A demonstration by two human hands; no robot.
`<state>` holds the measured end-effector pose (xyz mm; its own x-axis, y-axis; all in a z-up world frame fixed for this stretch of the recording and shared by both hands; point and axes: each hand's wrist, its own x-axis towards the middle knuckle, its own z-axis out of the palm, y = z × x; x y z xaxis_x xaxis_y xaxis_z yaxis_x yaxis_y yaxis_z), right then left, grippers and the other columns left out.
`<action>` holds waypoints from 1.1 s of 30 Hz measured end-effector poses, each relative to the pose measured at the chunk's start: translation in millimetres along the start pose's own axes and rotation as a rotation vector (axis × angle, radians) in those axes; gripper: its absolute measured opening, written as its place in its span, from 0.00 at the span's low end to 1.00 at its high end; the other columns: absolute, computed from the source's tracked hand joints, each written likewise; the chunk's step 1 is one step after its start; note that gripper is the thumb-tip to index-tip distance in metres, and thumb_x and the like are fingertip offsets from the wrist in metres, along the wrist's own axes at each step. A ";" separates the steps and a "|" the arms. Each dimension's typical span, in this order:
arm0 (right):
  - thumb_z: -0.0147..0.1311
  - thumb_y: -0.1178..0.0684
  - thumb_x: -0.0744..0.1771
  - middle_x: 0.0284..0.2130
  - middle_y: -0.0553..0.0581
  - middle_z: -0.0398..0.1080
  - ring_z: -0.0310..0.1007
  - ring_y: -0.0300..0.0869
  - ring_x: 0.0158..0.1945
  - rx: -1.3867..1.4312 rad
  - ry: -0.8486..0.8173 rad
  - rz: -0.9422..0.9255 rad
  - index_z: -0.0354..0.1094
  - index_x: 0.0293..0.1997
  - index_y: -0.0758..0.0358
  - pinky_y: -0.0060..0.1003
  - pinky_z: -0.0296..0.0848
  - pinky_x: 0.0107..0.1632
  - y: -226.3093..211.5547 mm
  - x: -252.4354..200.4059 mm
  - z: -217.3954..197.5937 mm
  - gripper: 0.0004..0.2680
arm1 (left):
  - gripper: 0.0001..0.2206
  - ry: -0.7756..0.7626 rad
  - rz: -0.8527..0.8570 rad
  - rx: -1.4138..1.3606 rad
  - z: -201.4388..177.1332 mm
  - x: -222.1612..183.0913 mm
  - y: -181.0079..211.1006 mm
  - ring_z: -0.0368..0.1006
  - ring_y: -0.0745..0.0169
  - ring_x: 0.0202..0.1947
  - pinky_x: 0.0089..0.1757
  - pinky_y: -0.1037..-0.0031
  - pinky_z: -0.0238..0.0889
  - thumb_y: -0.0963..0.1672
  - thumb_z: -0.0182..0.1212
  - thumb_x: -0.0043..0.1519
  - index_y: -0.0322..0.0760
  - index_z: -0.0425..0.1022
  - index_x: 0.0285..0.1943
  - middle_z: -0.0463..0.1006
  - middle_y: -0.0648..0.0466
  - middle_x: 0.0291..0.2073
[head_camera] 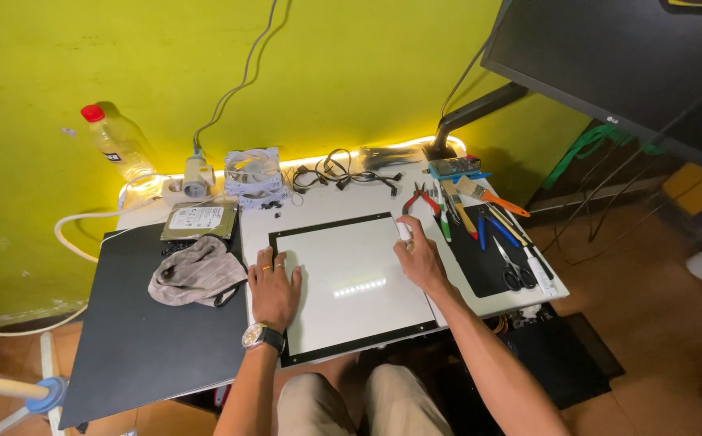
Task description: Cleaning a glass panel using a spray cleaner, a cloth, and tissues on a repair bench.
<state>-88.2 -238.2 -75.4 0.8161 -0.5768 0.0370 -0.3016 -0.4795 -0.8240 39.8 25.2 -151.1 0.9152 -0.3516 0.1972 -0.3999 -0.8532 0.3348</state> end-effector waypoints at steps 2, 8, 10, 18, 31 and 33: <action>0.45 0.49 0.66 0.30 0.63 0.71 0.73 0.48 0.25 0.009 0.006 0.002 0.61 0.61 0.43 0.42 0.71 0.29 -0.1 1.2 -1.2 0.16 | 0.21 0.009 0.009 -0.035 6.0 6.6 -10.5 0.51 0.51 0.76 0.69 0.56 0.41 0.53 0.45 0.70 0.47 0.65 0.70 0.61 0.47 0.73; 0.46 0.53 0.64 0.13 0.58 0.65 0.68 0.45 0.14 0.103 0.055 -0.006 0.62 0.60 0.49 0.36 0.66 0.19 -1.1 -6.5 -7.7 0.16 | 0.16 0.011 0.062 -0.287 15.8 19.4 -44.9 0.57 0.54 0.74 0.65 0.59 0.50 0.42 0.46 0.70 0.44 0.72 0.65 0.68 0.50 0.68; 0.46 0.54 0.64 0.11 0.58 0.65 0.67 0.46 0.13 0.134 0.080 -0.003 0.62 0.60 0.50 0.37 0.66 0.18 2.7 -6.1 -11.2 0.17 | 0.17 0.021 0.085 -0.338 20.7 24.9 -54.6 0.58 0.53 0.74 0.64 0.58 0.52 0.39 0.46 0.69 0.42 0.72 0.65 0.69 0.50 0.68; 0.46 0.56 0.65 0.10 0.57 0.63 0.66 0.45 0.11 0.141 0.146 0.013 0.62 0.61 0.53 0.35 0.64 0.18 15.3 -1.1 -29.9 0.17 | 0.14 0.027 0.163 -0.401 -12.5 22.1 -51.1 0.66 0.48 0.68 0.63 0.62 0.59 0.36 0.52 0.66 0.35 0.77 0.58 0.76 0.45 0.61; 0.46 0.54 0.64 0.09 0.58 0.63 0.66 0.46 0.11 0.149 0.162 -0.015 0.62 0.60 0.51 0.36 0.63 0.18 7.4 4.1 -22.5 0.16 | 0.11 0.037 0.127 -0.459 -4.1 22.8 -60.5 0.72 0.46 0.62 0.61 0.61 0.63 0.38 0.54 0.67 0.35 0.77 0.57 0.78 0.45 0.55; 0.46 0.54 0.65 0.09 0.58 0.63 0.67 0.46 0.12 0.160 0.133 -0.051 0.61 0.61 0.51 0.36 0.65 0.20 -4.7 -1.5 -19.1 0.17 | 0.11 0.037 0.123 -0.448 -2.7 22.8 -60.5 0.72 0.47 0.61 0.61 0.61 0.64 0.38 0.55 0.67 0.36 0.76 0.56 0.78 0.46 0.55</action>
<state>-97.3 -247.8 -60.9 0.7527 -0.6419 0.1463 -0.1711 -0.4053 -0.8980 84.7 69.9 -164.4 0.8603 -0.4188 0.2908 -0.4955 -0.5524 0.6703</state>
